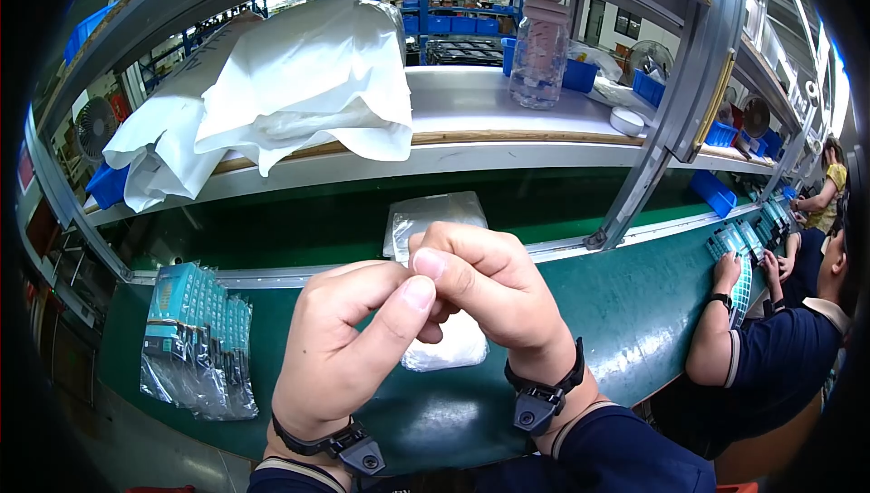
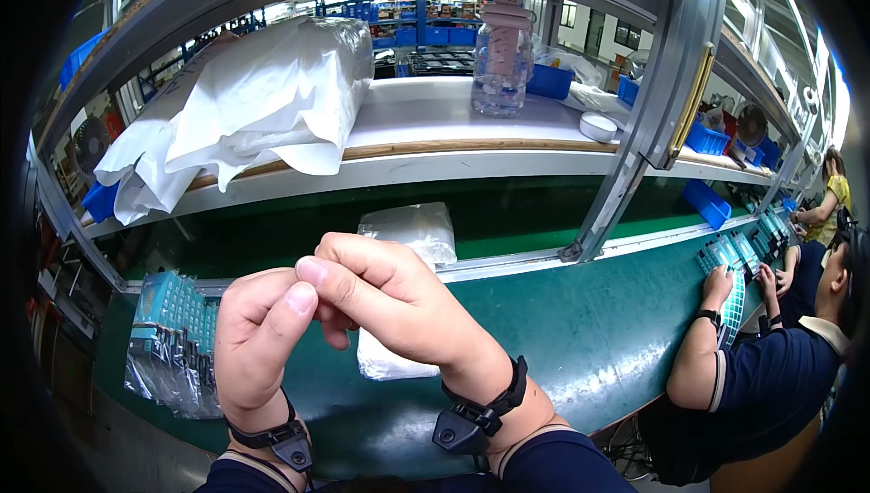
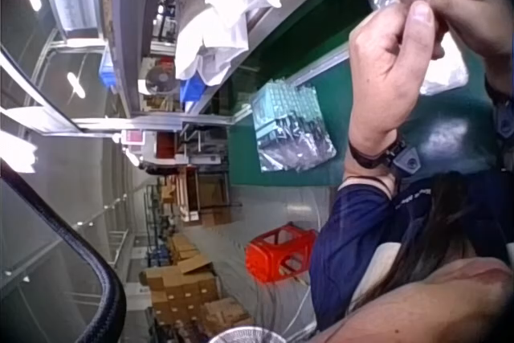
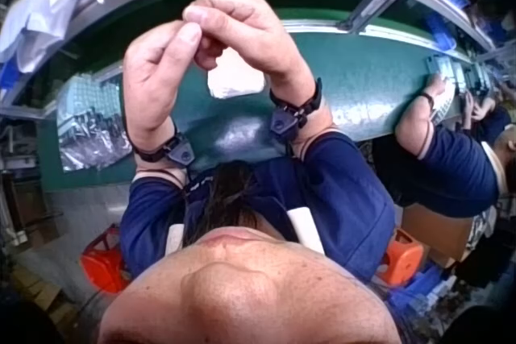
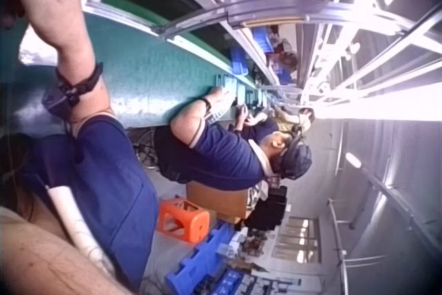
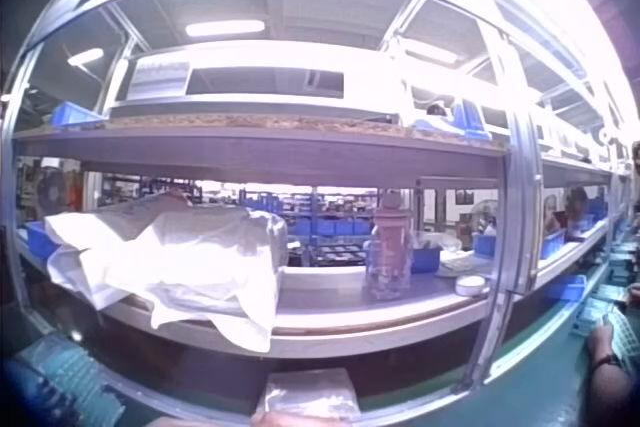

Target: Organizing small green product boxes and placing them into a larger plastic bag on an assembly line.

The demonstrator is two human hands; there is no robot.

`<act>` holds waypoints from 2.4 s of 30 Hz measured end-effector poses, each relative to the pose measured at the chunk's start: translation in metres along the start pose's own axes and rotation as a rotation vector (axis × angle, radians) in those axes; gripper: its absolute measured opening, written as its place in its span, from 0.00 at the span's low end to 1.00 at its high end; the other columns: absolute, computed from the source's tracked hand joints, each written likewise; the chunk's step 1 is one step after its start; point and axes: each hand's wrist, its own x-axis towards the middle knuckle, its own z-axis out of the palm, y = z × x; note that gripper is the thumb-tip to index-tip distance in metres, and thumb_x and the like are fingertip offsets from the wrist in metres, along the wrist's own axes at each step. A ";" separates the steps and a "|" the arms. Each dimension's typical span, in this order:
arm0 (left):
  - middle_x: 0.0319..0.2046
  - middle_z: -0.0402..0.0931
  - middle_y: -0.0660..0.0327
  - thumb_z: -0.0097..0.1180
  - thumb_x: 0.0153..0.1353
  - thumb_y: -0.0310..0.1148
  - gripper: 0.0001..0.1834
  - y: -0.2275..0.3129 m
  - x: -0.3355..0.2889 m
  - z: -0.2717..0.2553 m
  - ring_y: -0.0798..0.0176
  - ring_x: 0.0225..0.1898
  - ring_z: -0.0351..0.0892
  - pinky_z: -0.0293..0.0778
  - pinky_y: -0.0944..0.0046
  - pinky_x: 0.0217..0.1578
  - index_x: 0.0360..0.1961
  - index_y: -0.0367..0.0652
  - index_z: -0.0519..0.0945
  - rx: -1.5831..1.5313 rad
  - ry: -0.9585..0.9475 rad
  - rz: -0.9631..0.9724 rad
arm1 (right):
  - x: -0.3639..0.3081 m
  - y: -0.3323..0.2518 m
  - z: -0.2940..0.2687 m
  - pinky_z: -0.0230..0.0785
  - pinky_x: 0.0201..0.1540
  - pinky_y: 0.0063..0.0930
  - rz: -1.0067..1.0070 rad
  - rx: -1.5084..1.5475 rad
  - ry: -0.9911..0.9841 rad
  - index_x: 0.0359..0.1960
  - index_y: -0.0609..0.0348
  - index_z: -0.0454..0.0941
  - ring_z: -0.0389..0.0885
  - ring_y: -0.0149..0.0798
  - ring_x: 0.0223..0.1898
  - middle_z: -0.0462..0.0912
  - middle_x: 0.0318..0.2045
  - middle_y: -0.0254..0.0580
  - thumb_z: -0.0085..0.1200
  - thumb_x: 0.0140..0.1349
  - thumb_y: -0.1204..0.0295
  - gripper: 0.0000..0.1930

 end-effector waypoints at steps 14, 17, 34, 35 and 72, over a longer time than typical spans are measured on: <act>0.29 0.78 0.56 0.54 0.63 0.32 0.12 -0.006 0.003 0.001 0.66 0.30 0.76 0.71 0.68 0.33 0.34 0.30 0.78 0.105 0.057 0.011 | 0.011 0.012 -0.007 0.60 0.22 0.26 -0.600 -0.834 0.156 0.25 0.63 0.76 0.70 0.36 0.20 0.73 0.19 0.39 0.62 0.54 0.80 0.05; 0.30 0.77 0.56 0.55 0.62 0.32 0.11 -0.006 0.002 -0.001 0.66 0.31 0.75 0.71 0.68 0.34 0.35 0.30 0.78 0.110 0.044 -0.004 | 0.011 0.009 -0.005 0.60 0.22 0.27 -0.661 -0.915 0.172 0.25 0.61 0.77 0.69 0.38 0.19 0.72 0.18 0.39 0.63 0.52 0.80 0.05; 0.30 0.76 0.54 0.52 0.56 0.29 0.08 0.001 -0.002 -0.003 0.58 0.33 0.75 0.71 0.63 0.39 0.31 0.33 0.77 0.170 0.047 -0.046 | 0.011 0.016 0.000 0.61 0.23 0.35 -0.721 -1.017 0.165 0.24 0.58 0.70 0.68 0.43 0.22 0.66 0.21 0.40 0.62 0.50 0.77 0.10; 0.30 0.76 0.54 0.52 0.55 0.29 0.08 0.001 -0.002 -0.004 0.58 0.33 0.75 0.71 0.63 0.39 0.31 0.33 0.76 0.166 0.036 -0.051 | 0.011 0.016 0.000 0.61 0.23 0.35 -0.721 -1.019 0.162 0.23 0.58 0.70 0.68 0.43 0.22 0.66 0.21 0.40 0.62 0.50 0.77 0.10; 0.32 0.75 0.53 0.52 0.56 0.32 0.11 0.006 -0.003 -0.006 0.55 0.36 0.75 0.69 0.62 0.42 0.35 0.34 0.76 0.174 -0.020 -0.061 | 0.012 0.014 0.000 0.56 0.20 0.29 -0.733 -0.979 0.163 0.23 0.59 0.78 0.66 0.37 0.19 0.67 0.17 0.36 0.67 0.48 0.78 0.07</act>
